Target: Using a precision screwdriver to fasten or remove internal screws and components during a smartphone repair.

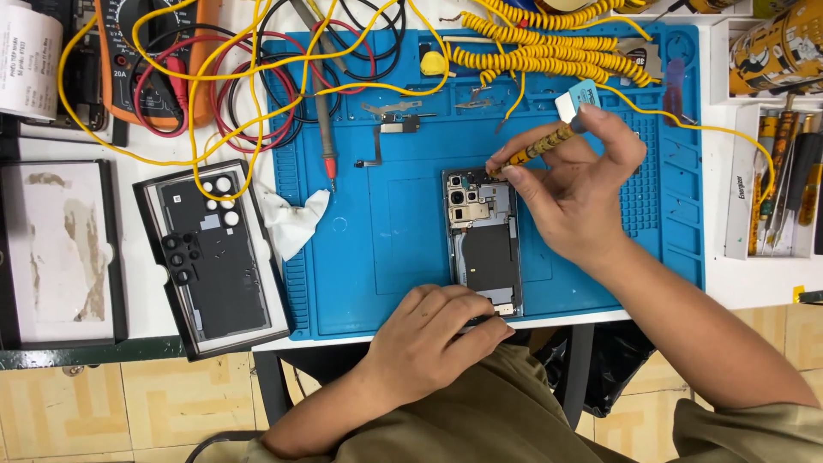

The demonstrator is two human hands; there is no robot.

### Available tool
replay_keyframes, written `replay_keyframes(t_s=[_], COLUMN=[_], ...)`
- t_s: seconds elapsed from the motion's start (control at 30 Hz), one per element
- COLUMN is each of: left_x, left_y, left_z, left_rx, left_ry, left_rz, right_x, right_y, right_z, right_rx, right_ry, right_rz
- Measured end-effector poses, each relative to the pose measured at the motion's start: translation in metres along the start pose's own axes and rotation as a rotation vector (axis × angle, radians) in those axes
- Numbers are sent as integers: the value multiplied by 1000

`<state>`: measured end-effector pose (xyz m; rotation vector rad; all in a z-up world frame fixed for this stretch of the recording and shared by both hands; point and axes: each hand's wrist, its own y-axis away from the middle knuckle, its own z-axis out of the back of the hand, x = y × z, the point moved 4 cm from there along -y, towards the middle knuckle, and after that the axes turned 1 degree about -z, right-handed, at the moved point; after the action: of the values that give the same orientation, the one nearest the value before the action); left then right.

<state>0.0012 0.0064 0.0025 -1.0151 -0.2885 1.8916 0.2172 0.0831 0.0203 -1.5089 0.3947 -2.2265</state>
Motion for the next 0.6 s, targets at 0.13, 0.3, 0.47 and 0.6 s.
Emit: replay_keyframes(t_s=[0.13,0.3,0.47,0.6], left_x=[-2,-8,-5,8], left_y=[0,19,44,84], left_z=[4,28,102,153], left_rx=[-11,46,-39,20], left_ry=[84,248,-44,-521], left_rz=[6,95,188,367], right_x=[-2,0,-6,-16], right_y=[3,19,37,44], right_z=[0,4,10,15], right_rx=[46,117,153,95], right_ry=[142,114,341,656], right_rz=[140,112,145,-130])
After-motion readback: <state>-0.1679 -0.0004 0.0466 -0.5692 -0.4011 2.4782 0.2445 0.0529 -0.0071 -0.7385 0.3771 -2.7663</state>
